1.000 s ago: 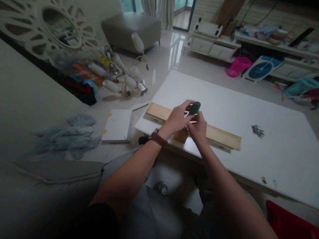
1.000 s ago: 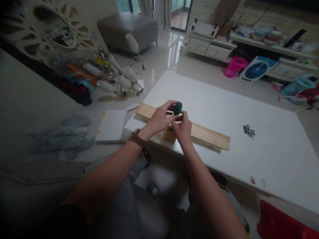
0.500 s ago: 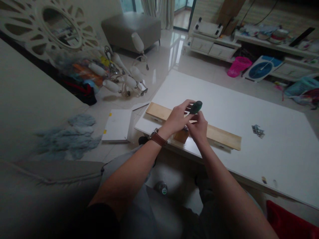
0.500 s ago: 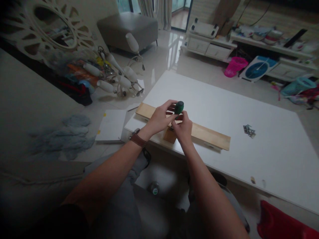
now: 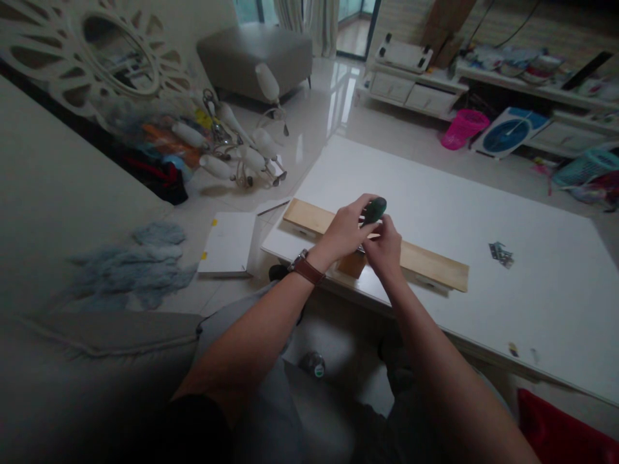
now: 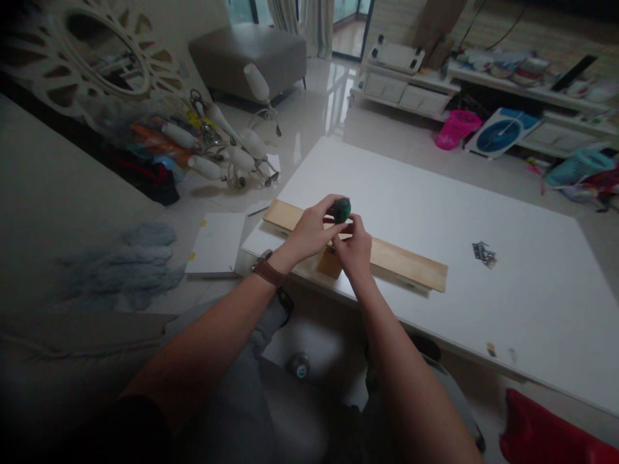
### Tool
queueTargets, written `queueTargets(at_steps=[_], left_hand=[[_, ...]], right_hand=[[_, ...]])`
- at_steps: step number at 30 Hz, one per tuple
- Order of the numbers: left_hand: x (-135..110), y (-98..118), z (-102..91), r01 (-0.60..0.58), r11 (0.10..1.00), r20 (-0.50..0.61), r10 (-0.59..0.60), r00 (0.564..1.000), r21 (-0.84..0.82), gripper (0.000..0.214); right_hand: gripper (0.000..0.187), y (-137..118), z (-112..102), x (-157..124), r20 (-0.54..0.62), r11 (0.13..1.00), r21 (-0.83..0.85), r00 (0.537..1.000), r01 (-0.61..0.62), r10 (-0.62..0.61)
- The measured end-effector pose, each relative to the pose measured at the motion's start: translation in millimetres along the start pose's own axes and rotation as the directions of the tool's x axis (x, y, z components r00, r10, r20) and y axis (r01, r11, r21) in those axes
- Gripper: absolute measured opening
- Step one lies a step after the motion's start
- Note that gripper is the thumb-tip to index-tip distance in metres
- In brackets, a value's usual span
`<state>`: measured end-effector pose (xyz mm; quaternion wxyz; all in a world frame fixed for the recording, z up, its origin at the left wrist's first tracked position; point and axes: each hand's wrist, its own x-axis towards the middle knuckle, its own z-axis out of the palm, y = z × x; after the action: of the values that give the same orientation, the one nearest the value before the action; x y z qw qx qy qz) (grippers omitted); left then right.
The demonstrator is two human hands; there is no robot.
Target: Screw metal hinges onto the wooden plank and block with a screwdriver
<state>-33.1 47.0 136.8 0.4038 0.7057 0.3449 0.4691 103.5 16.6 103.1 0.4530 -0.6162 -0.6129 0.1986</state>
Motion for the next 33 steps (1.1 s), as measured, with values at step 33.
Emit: queueTargets(at_steps=[33], left_hand=[[0.5, -1.0, -0.3, -0.027, 0.999, -0.007, 0.027, 1.0, -0.018, 0.042]], right_hand=[[0.035, 3.3, 1.3, 2.1, -0.025, 1.0, 0.02, 1.0, -0.003, 0.004]])
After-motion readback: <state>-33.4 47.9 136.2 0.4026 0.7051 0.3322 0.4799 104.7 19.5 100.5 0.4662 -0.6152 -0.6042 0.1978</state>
